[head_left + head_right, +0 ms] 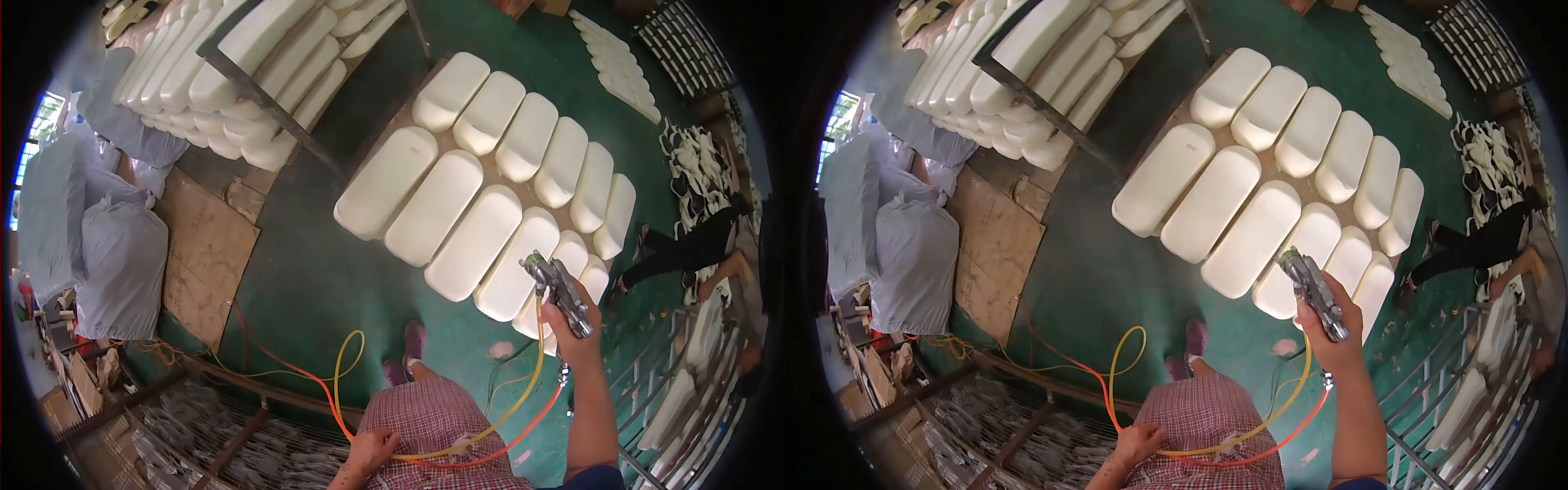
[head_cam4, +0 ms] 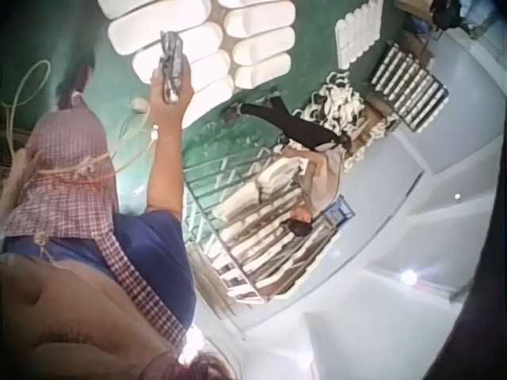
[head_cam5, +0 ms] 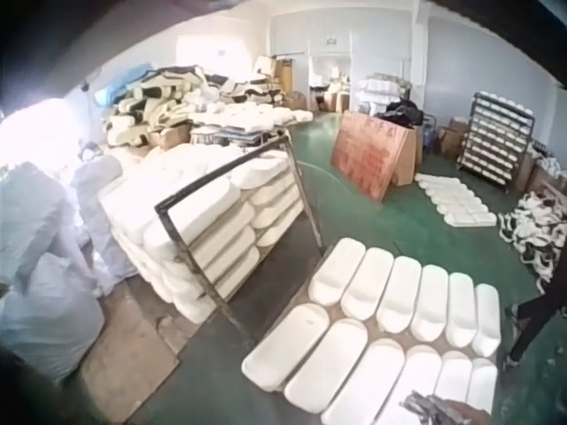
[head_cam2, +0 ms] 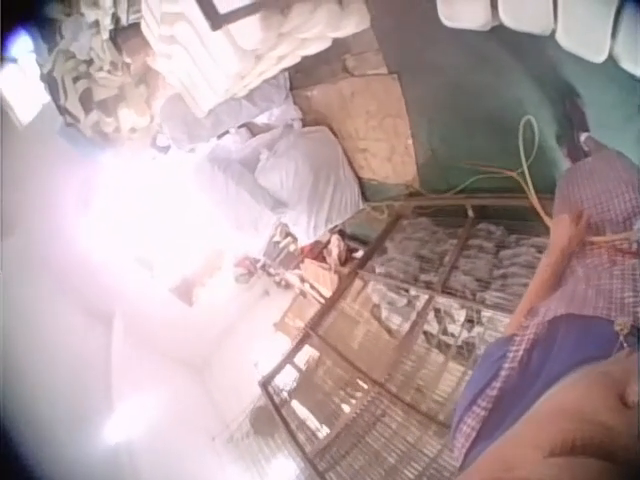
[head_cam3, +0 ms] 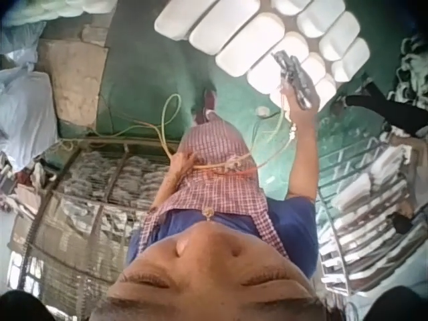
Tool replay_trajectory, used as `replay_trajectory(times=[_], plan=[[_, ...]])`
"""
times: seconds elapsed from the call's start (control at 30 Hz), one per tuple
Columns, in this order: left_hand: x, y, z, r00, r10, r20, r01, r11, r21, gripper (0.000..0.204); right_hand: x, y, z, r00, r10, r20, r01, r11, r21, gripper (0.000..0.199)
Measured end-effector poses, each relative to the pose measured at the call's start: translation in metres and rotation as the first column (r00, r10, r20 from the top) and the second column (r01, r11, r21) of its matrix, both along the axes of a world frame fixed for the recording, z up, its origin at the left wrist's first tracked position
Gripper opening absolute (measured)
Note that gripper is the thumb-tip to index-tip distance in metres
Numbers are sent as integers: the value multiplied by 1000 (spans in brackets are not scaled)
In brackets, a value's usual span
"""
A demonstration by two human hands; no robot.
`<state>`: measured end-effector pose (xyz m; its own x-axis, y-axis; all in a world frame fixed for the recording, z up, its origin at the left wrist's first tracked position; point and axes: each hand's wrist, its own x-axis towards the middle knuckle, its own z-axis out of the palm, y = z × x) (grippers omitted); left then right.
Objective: Spray coating or adhesive onto white foam blocks using a handheld spray gun.
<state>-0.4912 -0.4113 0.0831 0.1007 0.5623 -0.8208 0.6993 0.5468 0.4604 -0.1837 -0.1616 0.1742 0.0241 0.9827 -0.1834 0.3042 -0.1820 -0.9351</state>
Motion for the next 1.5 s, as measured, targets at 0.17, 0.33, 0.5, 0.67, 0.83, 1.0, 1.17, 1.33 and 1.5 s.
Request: replay_trajectory(times=[0.17, 0.33, 0.5, 0.67, 0.83, 1.0, 1.17, 1.33, 1.5], plan=[[6, -17, -31, 1000, -30, -8, 29, 995, -94, 33, -2, 13, -28, 1000, 1, -7, -1, 999, -37, 44], [9, -18, -50, 997, -75, -12, 71, 978, -199, 35, -4, 20, -51, 998, 41, 48, -39, 998, -42, 46], [9, -18, -61, 995, -76, -61, 55, 956, -287, 38, -8, 33, -63, 998, -47, 44, 49, 998, -49, 46], [9, -18, -64, 997, -55, -48, 39, 957, -289, 38, -5, 40, -73, 998, -51, 45, 53, 998, -42, 47], [13, -11, -64, 995, -75, -63, 53, 953, -299, 37, -15, 44, -74, 991, 107, 79, -103, 993, -55, 46], [13, -13, -68, 997, -46, -69, 24, 954, -300, 37, -15, 63, -77, 1000, -6, 16, 7, 1000, -25, 45], [17, -10, -63, 995, -29, -96, 1, 961, -276, 36, -19, 55, -70, 926, 376, -9, -374, 916, -145, 47], [19, -16, -57, 999, -16, -47, 7, 984, -179, 36, -18, 69, -71, 999, 36, 38, -34, 998, -44, 44], [19, -18, -59, 998, -32, -55, 20, 977, -213, 36, -33, 40, -85, 951, 301, -69, -309, 925, -220, 47]])
